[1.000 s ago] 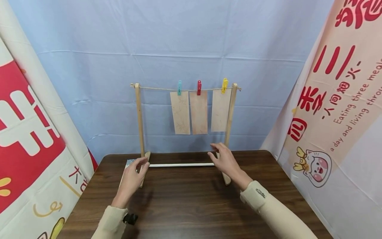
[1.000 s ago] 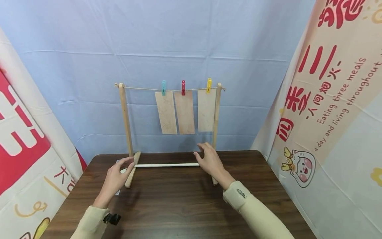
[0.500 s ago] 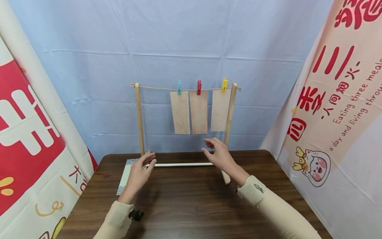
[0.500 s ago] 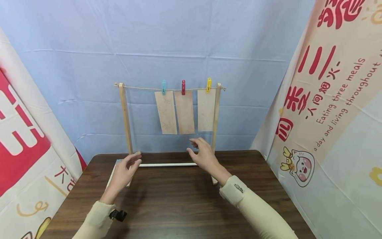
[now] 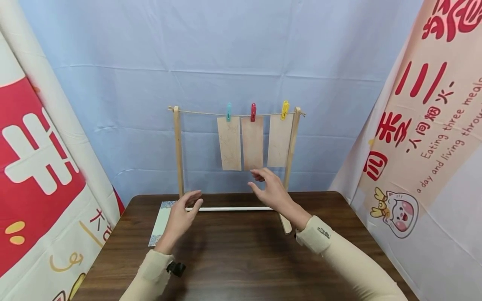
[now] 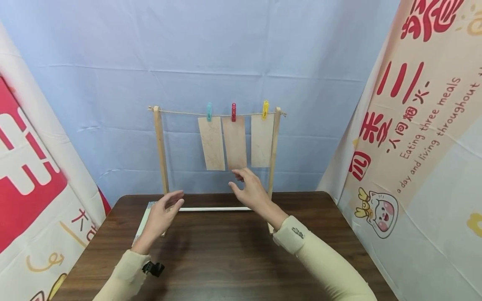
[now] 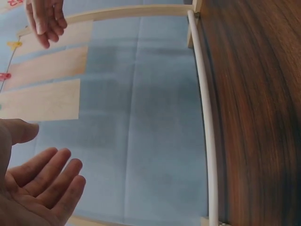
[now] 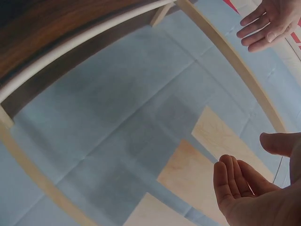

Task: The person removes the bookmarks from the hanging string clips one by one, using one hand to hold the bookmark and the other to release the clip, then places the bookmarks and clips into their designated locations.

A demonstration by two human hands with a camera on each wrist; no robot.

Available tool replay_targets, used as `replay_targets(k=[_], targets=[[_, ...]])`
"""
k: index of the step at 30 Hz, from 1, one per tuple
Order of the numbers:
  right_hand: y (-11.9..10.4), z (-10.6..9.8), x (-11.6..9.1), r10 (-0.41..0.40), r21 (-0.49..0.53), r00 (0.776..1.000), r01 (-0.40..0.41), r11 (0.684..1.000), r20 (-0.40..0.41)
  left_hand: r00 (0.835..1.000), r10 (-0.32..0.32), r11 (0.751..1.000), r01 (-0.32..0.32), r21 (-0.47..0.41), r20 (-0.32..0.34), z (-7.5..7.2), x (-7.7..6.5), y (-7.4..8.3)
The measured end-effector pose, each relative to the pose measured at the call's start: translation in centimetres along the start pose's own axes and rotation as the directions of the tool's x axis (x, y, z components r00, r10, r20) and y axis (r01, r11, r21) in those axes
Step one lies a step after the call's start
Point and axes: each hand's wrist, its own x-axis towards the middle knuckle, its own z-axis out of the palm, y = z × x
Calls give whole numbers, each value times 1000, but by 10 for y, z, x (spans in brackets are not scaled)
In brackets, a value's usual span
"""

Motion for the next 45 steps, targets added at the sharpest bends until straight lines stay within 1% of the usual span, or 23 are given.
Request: replay_targets(k=[4,10,14,17,20,23,31,36,45], targets=[[-3,-3,5,-29,8,999,29,1000,-16,1000,1,1000,-1,-13,-1,3,3,4],[-3,-8,14,-43,-13,999,42,999,-21,1000,28,999,-29,-41,-12,7,8,7],[-4,-12,20,-70,-21,997,69,997,-26,999,43,997,-43,-58,12,12,11,8],[-5,-14,23,-102,-8,994,101,995,-32,998,48,996,-46,-72,28,15,12,9],[-7,-16,27,-123,1,992,123,992,-37,998,48,996,-46,-78,31,16,14,12],[-10,-18,30,-138,2,990,138,990,-41,998,51,996,-49,-68,30,18,16,12],[-20,-22,43,-177,-1,983,177,984,-51,997,72,994,-70,-84,27,21,26,13],[-25,-25,51,-199,-9,979,198,980,-54,998,61,996,-59,-64,25,24,31,15],[-34,-35,72,-265,-18,962,264,964,-71,998,54,998,-52,-45,29,26,42,22]])
